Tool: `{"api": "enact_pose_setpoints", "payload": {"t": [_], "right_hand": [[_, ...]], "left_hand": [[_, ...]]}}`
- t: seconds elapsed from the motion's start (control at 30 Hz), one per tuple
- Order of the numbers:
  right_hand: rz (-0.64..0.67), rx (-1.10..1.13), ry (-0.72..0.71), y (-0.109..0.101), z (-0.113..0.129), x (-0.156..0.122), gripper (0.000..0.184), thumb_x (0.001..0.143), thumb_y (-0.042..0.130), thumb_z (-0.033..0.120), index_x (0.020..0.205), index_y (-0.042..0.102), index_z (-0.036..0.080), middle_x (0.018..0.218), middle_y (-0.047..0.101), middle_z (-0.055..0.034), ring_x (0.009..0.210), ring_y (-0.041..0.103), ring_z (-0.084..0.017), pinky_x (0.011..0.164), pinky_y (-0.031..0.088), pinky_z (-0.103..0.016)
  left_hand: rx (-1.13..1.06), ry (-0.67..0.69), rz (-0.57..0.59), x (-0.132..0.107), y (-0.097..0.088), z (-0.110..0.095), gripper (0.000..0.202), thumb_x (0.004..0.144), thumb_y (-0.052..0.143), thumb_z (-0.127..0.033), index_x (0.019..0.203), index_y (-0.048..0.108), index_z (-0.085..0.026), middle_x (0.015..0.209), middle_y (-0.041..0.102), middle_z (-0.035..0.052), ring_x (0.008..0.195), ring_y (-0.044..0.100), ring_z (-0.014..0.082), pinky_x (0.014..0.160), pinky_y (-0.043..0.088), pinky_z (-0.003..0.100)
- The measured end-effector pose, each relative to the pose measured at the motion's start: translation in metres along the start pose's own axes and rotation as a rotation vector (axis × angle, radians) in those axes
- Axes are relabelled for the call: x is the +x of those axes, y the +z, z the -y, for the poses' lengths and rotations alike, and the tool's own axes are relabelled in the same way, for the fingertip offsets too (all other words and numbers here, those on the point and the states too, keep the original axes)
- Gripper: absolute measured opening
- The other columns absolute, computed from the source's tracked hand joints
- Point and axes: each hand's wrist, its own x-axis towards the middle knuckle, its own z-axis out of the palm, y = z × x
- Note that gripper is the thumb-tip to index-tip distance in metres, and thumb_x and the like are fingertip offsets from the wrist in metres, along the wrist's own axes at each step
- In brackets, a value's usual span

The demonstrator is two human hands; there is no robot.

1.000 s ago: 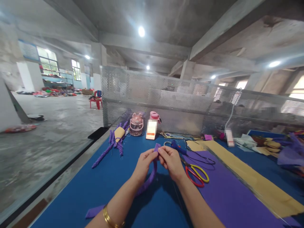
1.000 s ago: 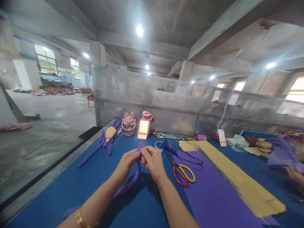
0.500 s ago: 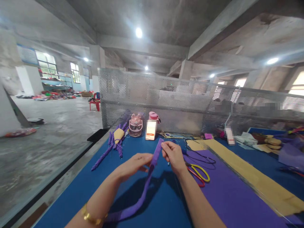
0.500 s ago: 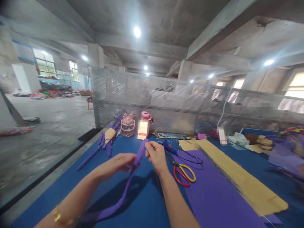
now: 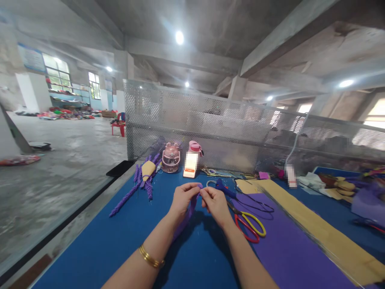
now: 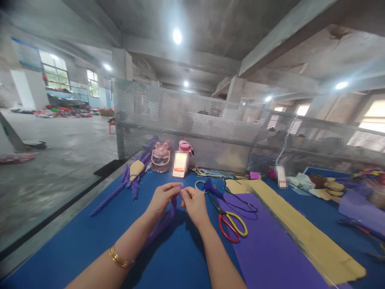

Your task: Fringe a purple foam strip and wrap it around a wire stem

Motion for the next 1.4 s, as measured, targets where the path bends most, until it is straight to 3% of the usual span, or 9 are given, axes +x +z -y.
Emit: {"api": "enact_pose_setpoints", "payload": {"t": [0.37,0.93,1.03,1.13,1.23,1.4], "right_hand": [[0.023,0.089,0.061,0.012,0.000,-0.004,0.035,0.078,0.051,0.048,0.065,0.052,0.016,0.042,0.048,0.0051,0.030,0.034,-0.005,0.033,0.023,-0.017],[0.030,0.252,0.124,0.015,0.009,-0.009,0.034,0.077,0.054,0.047,0.067,0.054,0.015,0.043,0.049,0.0057,0.031,0.030,-0.003,0.034,0.019,-0.017],[0.009,0.248,0.116,0.012,0.010,-0.010,0.033,0.077,0.055,0.047,0.069,0.056,0.015,0.042,0.048,0.0062,0.031,0.030,-0.004,0.033,0.019,-0.017],[-0.031,0.277,0.096,0.011,0.013,-0.011,0.031,0.077,0.055,0.045,0.071,0.057,0.015,0.043,0.048,0.0063,0.031,0.030,-0.004,0.033,0.018,-0.017],[-0.050,0.348,0.087,0.012,0.018,-0.014,0.029,0.078,0.055,0.043,0.073,0.057,0.015,0.044,0.048,0.0066,0.032,0.029,-0.003,0.034,0.018,-0.017],[-0.048,0.253,0.024,0.019,0.027,-0.021,0.030,0.082,0.051,0.044,0.074,0.057,0.016,0.046,0.049,0.0060,0.033,0.033,-0.004,0.035,0.024,-0.017]], "left_hand": [[-0.081,-0.045,-0.009,-0.004,-0.009,0.008,0.022,0.054,0.074,-0.024,0.069,0.070,-0.009,0.058,0.063,0.0049,0.049,0.051,0.0099,0.045,0.034,0.021],[-0.015,0.042,-0.006,-0.009,-0.004,0.001,0.019,0.058,0.072,-0.027,0.067,0.068,-0.011,0.054,0.060,0.0015,0.048,0.050,0.0095,0.048,0.037,0.021],[0.007,0.100,-0.061,-0.006,-0.006,0.000,0.022,0.058,0.072,-0.029,0.071,0.067,-0.011,0.056,0.060,0.0007,0.050,0.051,0.0092,0.050,0.039,0.021],[-0.080,0.148,-0.119,-0.002,-0.010,0.000,0.023,0.059,0.071,-0.029,0.073,0.062,-0.014,0.065,0.061,-0.0005,0.058,0.055,0.0091,0.059,0.043,0.021],[-0.173,0.130,-0.096,0.000,-0.011,0.000,0.024,0.062,0.070,-0.029,0.076,0.058,-0.014,0.070,0.063,0.0005,0.065,0.060,0.0107,0.067,0.045,0.024],[-0.226,0.087,-0.119,-0.006,-0.004,-0.002,0.023,0.063,0.069,-0.028,0.077,0.056,-0.013,0.067,0.062,0.0007,0.064,0.060,0.0114,0.062,0.044,0.023]]}}
